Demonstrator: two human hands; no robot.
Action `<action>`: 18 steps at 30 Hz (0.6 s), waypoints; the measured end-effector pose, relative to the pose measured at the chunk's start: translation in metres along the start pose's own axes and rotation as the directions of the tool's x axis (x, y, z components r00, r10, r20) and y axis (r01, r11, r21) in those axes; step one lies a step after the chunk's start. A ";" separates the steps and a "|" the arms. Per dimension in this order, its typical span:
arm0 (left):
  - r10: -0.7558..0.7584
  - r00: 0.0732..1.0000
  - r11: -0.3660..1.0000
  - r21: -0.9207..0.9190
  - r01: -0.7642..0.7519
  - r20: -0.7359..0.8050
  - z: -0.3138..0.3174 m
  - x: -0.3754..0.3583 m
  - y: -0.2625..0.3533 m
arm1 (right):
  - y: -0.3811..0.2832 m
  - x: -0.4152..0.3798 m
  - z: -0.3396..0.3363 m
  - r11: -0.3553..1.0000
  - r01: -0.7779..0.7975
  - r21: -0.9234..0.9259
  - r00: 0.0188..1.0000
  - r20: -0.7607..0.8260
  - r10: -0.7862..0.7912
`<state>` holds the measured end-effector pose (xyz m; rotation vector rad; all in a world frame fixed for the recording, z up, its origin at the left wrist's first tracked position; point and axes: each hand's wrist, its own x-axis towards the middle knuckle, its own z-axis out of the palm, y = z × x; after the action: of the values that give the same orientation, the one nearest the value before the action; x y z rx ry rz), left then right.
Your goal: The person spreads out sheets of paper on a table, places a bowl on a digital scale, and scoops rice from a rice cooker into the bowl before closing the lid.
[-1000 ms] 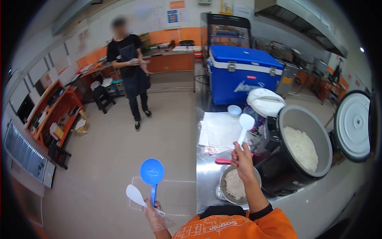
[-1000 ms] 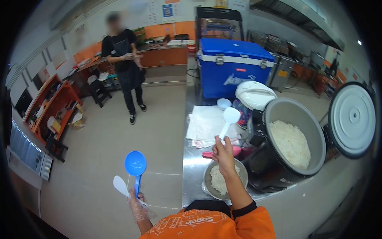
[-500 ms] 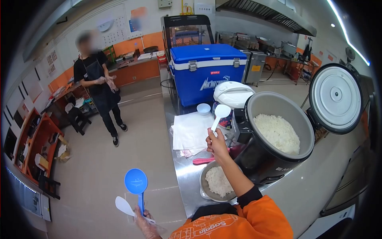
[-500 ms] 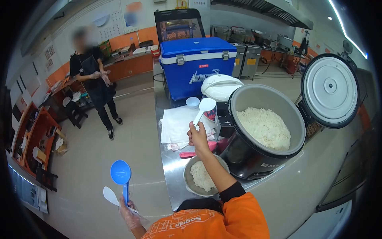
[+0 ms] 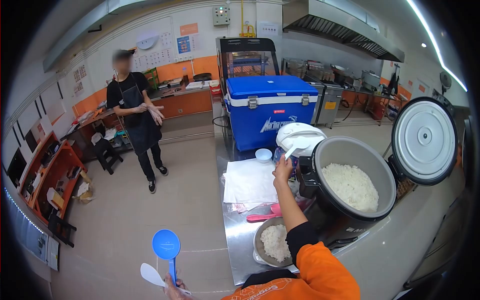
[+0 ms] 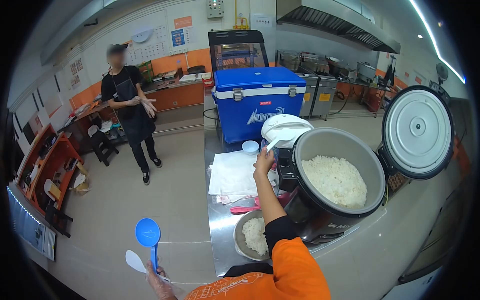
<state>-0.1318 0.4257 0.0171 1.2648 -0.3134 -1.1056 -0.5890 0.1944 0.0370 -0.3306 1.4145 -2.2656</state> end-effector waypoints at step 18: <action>0.012 1.000 1.000 -0.004 -0.012 -0.013 0.009 0.002 -0.005 | 0.006 0.056 -0.007 0.955 -0.073 0.287 0.995 0.088 0.049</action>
<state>-0.1402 0.4196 0.0149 1.2646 -0.3087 -1.0869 -0.6391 0.1706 0.0265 -0.2744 1.0184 -2.3388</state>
